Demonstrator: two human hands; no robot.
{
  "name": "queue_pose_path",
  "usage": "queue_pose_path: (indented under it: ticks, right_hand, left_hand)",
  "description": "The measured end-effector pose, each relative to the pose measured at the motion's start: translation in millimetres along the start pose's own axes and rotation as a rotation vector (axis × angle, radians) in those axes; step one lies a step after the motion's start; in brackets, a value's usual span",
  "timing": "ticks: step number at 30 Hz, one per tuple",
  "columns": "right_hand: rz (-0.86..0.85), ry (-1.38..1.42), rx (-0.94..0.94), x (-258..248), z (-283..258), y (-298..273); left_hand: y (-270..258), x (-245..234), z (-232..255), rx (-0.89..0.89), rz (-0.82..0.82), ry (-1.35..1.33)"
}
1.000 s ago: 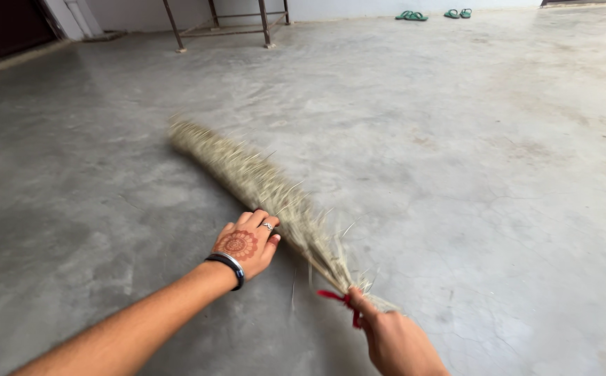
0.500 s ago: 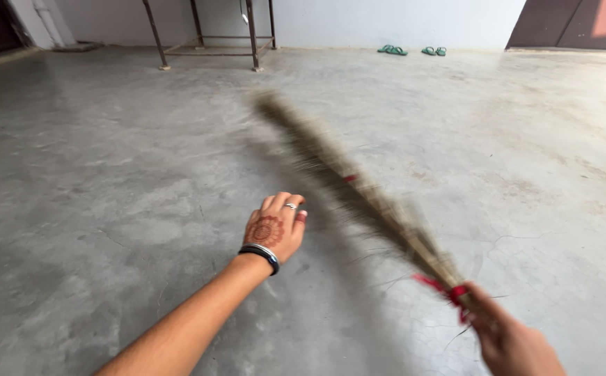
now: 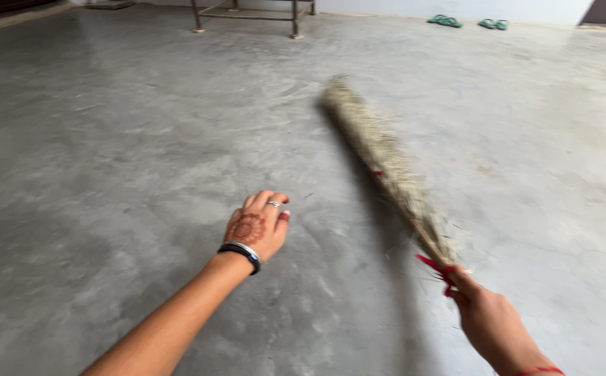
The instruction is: The person sweeps a concrete floor using a grass broom, reaching into corners and under a large metal container.
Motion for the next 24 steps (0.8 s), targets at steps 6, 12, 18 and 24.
queue_pose_path:
  ticks: [6,12,18,24]
  right_hand:
    - [-0.116,0.387,-0.444,25.6,-131.1,-18.6]
    - [-0.482,0.181,-0.628,20.5,-236.5,-66.1]
    - [-0.562,0.451,-0.919,-11.3,-283.6,-73.7]
    - [-0.424,0.097,-0.629,-78.4,-255.4,-38.0]
  left_hand:
    - [-2.4,-42.2,-64.2,-0.054,0.083,0.069]
    - [-2.4,-88.9,-107.8,-0.048,0.118,0.118]
    - [12.0,-115.8,-132.3,-0.068,0.083,0.128]
    - [56.7,-143.0,-124.4,-0.161,0.071,0.142]
Point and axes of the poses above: each hand's wrist, its own y-axis towards the middle knuckle, its own x-axis out of the palm, z = x × y, the point moved 3 cm from there along y, towards the middle knuckle, and after that the axes turned 14 degrees about z, right-handed, at the moved point
